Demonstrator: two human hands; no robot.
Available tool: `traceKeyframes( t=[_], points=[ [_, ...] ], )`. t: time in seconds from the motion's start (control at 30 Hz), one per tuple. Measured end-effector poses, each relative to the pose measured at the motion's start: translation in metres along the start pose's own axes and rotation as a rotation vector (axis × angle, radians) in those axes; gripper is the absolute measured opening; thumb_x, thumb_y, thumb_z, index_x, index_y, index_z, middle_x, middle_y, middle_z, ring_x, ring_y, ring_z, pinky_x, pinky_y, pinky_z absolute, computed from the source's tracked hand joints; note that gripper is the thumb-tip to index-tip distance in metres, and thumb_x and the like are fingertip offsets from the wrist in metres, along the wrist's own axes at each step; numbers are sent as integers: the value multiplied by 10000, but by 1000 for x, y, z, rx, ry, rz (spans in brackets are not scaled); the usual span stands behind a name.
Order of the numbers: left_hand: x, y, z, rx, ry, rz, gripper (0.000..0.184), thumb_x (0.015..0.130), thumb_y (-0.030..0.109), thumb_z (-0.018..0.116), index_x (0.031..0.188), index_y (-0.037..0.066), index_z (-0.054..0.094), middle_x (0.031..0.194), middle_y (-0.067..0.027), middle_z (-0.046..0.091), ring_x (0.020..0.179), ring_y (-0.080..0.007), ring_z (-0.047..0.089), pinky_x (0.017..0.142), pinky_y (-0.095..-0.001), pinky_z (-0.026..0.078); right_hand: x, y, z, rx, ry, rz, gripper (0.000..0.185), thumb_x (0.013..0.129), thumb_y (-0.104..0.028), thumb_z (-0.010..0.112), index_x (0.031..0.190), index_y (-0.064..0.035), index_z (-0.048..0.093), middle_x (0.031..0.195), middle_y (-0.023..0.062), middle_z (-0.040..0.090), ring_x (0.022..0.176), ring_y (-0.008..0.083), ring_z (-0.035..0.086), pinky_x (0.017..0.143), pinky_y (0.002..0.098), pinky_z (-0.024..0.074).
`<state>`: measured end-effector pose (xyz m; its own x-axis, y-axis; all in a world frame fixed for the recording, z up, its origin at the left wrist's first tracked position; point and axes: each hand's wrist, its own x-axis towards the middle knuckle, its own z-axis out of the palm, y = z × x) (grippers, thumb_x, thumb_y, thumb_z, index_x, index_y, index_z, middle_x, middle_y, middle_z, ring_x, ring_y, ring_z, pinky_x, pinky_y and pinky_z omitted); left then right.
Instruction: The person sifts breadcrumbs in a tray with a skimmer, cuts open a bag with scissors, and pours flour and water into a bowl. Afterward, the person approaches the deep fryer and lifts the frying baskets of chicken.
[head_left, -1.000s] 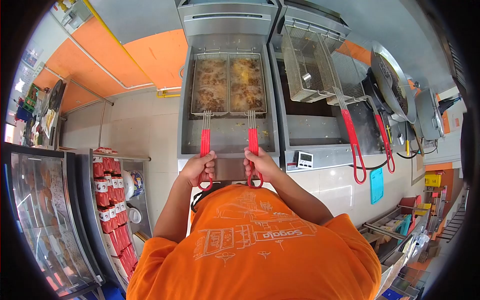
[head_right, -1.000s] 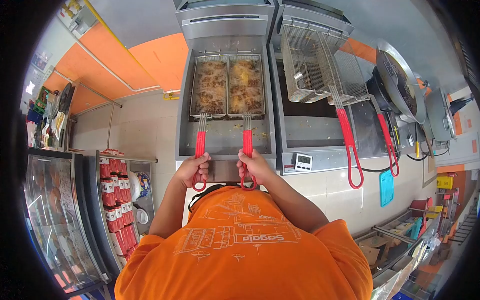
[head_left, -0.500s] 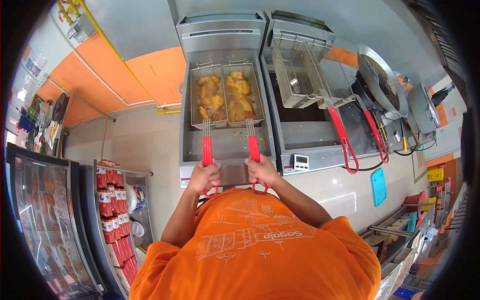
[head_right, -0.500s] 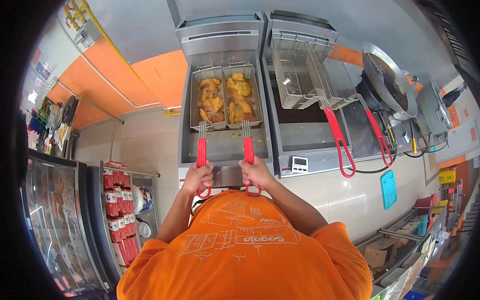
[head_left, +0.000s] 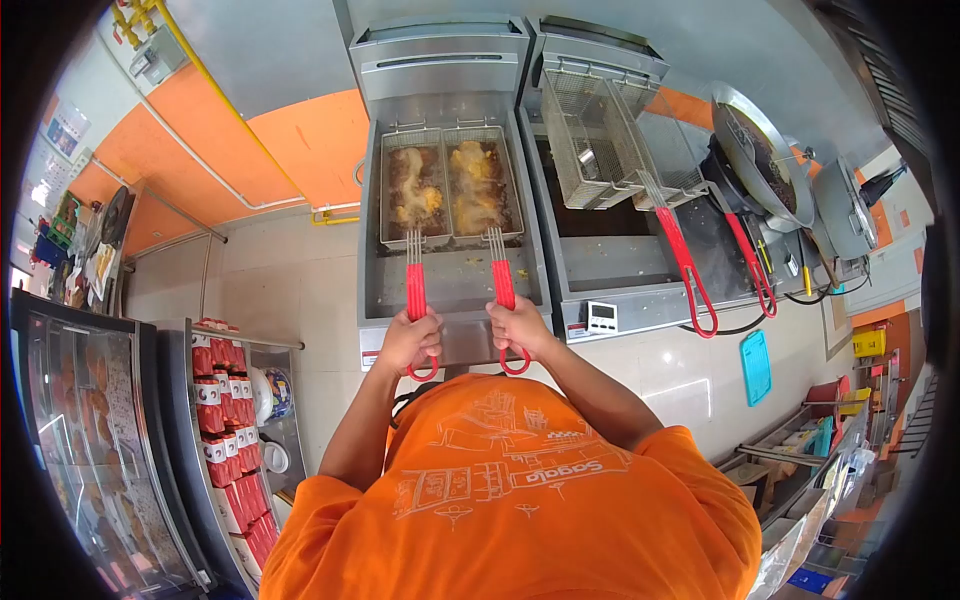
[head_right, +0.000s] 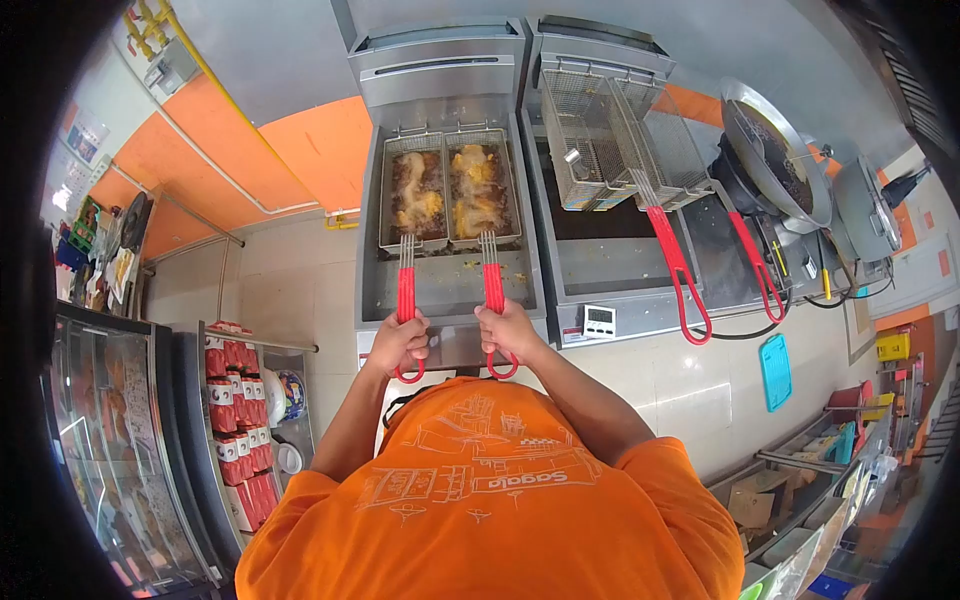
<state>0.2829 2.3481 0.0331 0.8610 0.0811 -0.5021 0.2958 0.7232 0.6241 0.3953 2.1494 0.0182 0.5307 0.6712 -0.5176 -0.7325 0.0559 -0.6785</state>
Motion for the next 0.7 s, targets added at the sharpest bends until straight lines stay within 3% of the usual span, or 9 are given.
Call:
traceKeyframes(
  t=[0.3,0.5,0.57,0.7],
  points=[
    [-4,-8,-8,7,-17,-39,142,868,-16,554,874,103,478,649,22,431,474,-64,357,447,-254,332,-8,5,2,15,22,-3,148,953,-136,547,871,-117,425,568,-34,342,419,84,340,401,277,345],
    [11,-14,-14,44,18,-36,130,868,8,552,894,131,518,701,28,470,483,-50,357,434,-241,324,6,18,-13,26,48,-62,136,953,-127,542,892,-104,422,591,-14,388,431,115,397,410,293,374],
    [9,-10,-9,91,5,2,117,876,25,553,899,135,520,686,38,459,479,-46,348,433,-231,322,7,18,-11,-9,-32,-94,160,937,-132,538,834,-67,435,601,6,440,444,134,460,420,322,428],
    [-2,-5,-8,140,27,-28,106,893,48,548,919,142,505,644,50,417,467,-44,333,427,-222,325,-6,11,-1,-81,5,-100,159,963,-132,521,874,-84,399,608,-18,381,467,99,385,435,288,398]
  ],
)
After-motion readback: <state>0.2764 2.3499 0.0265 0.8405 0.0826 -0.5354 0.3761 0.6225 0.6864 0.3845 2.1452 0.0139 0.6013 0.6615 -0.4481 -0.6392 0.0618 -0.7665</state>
